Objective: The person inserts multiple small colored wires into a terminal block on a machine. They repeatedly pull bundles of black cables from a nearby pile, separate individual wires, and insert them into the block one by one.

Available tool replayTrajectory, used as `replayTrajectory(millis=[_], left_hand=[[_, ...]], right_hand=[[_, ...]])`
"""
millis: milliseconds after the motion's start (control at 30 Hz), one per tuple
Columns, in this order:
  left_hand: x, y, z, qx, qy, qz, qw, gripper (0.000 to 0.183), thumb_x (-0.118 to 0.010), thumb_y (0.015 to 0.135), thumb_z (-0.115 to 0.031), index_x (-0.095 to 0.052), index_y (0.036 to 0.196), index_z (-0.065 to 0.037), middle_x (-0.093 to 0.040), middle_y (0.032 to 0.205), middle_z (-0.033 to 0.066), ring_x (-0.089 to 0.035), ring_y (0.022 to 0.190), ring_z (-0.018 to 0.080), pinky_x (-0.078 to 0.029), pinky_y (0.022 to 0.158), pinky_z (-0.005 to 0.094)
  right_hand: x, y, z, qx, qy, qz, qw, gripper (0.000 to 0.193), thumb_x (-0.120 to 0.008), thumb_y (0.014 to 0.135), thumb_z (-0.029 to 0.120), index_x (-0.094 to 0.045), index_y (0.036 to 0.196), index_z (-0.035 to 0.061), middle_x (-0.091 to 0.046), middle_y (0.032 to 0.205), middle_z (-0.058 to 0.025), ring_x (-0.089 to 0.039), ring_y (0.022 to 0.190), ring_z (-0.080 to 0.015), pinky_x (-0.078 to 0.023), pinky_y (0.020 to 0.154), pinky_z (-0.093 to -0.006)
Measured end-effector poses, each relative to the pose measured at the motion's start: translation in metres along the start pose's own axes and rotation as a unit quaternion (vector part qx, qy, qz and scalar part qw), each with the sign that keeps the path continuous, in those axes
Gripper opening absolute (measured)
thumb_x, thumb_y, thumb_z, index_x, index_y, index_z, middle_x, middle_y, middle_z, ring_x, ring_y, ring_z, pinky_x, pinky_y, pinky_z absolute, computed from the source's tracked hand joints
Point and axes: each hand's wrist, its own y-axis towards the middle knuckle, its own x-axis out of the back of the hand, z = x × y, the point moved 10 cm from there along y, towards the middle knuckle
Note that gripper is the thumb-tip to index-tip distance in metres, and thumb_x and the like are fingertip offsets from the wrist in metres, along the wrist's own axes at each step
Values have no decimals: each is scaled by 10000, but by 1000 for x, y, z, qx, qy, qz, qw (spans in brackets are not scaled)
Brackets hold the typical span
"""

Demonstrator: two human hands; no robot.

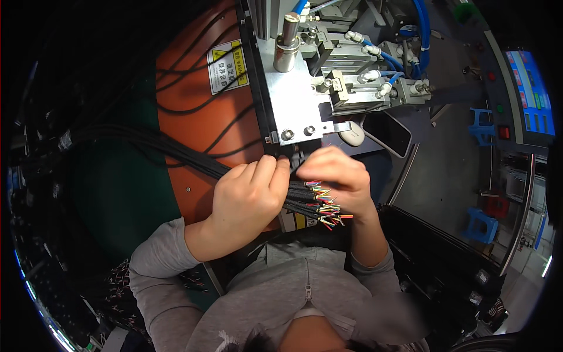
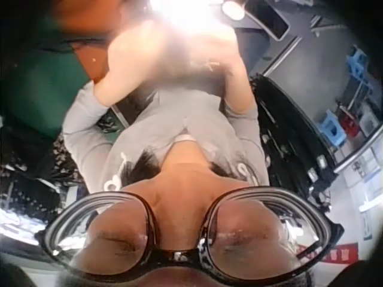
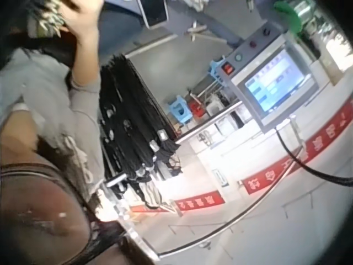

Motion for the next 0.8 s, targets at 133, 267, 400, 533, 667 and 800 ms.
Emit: replayTrajectory(millis=[133,267,400,533,667,800], left_hand=[[3,1,0,-30,-78,-24,996,277,-645,750,-70,-655,1017,4,-551,779,42,-569,628,154,-419,552,273],[36,-2,-10,-127,-112,-177,970,326,-672,750,-100,-654,1052,20,-587,838,77,-568,618,168,-428,566,265],[30,-2,-11,-133,-145,-140,970,314,-680,746,-116,-652,1025,24,-599,843,77,-565,629,151,-446,518,252],[27,2,-3,-98,-177,-145,968,269,-695,753,-109,-638,979,26,-582,759,56,-572,603,151,-448,472,256],[30,-2,1,-79,-178,-175,965,254,-710,739,-107,-633,944,21,-575,732,56,-580,597,160,-451,462,268],[30,-1,2,-83,-184,-183,962,240,-699,741,-108,-633,932,21,-555,728,52,-569,599,157,-437,455,263]], right_hand=[[1,3,5,13,-31,-8,999,256,-695,627,-61,-698,874,6,-677,836,-95,-640,802,-253,-500,758,-340],[22,-11,3,-29,-59,-111,992,181,-765,668,-19,-678,825,7,-674,796,-93,-638,750,-225,-493,707,-323],[22,-9,18,-26,-60,-134,989,190,-783,661,-24,-668,809,2,-666,770,-95,-623,705,-195,-482,629,-288],[18,-6,17,-43,80,-257,962,228,-784,661,-49,-666,852,-9,-671,810,-111,-623,706,-196,-479,621,-264],[19,6,31,40,-47,-219,974,202,-762,718,-8,-670,898,-7,-666,868,-111,-626,750,-196,-483,658,-263],[10,4,11,-52,33,-168,984,134,-733,760,5,-673,877,-21,-659,847,-102,-616,788,-171,-483,704,-264]])
